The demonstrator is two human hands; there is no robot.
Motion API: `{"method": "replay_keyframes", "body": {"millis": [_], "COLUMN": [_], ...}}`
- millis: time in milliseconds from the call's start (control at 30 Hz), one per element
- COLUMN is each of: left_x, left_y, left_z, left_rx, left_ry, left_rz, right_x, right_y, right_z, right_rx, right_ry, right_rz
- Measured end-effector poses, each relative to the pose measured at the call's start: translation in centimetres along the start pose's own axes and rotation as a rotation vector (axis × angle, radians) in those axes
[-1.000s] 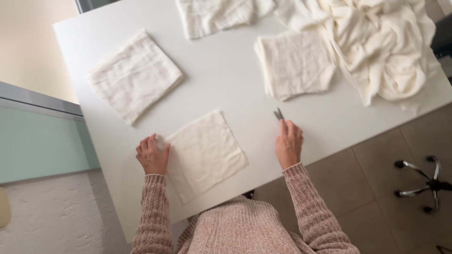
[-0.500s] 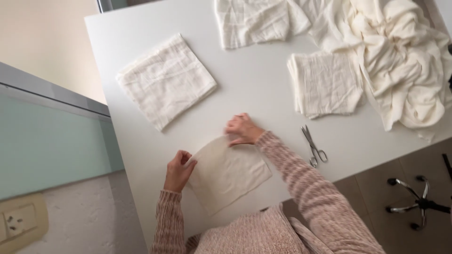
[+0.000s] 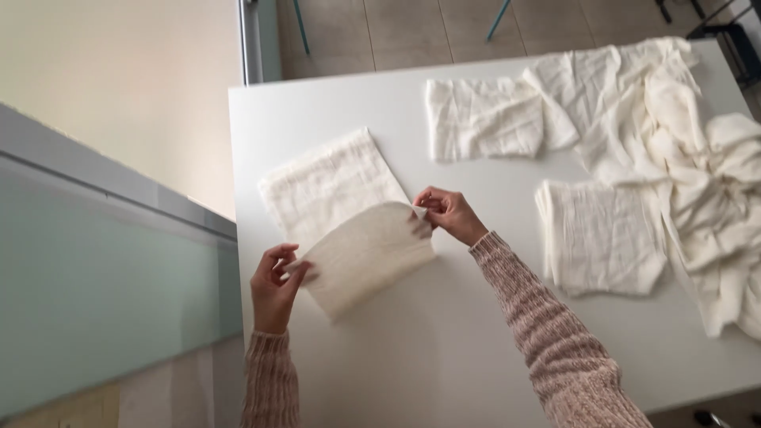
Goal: Folding and trimming small pieces of white fabric on a work surface.
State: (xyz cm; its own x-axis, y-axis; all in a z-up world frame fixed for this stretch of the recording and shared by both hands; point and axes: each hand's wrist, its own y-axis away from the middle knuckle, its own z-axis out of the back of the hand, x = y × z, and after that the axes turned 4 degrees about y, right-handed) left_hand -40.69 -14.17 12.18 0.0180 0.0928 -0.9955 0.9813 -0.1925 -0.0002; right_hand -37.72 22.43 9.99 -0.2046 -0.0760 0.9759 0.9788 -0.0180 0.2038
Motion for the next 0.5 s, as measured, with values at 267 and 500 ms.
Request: {"method": "replay_keyframes", "body": {"millis": [267, 500], "left_x": [-2.0, 7.6], "left_y": [-7.9, -17.9], "left_z": [1.7, 4.0], "left_rx": [0.087, 0.012], "left_ry": [-0.056, -0.148], "left_rz": [-0.175, -0.096], "right_x": [2.6, -7.0], "right_y": [-8.2, -20.6], "right_z": [1.4, 0.7], "right_rx": [0.005, -0.201], "right_ry": [0.143, 0.351], "right_rz": [0.040, 0.262]}}
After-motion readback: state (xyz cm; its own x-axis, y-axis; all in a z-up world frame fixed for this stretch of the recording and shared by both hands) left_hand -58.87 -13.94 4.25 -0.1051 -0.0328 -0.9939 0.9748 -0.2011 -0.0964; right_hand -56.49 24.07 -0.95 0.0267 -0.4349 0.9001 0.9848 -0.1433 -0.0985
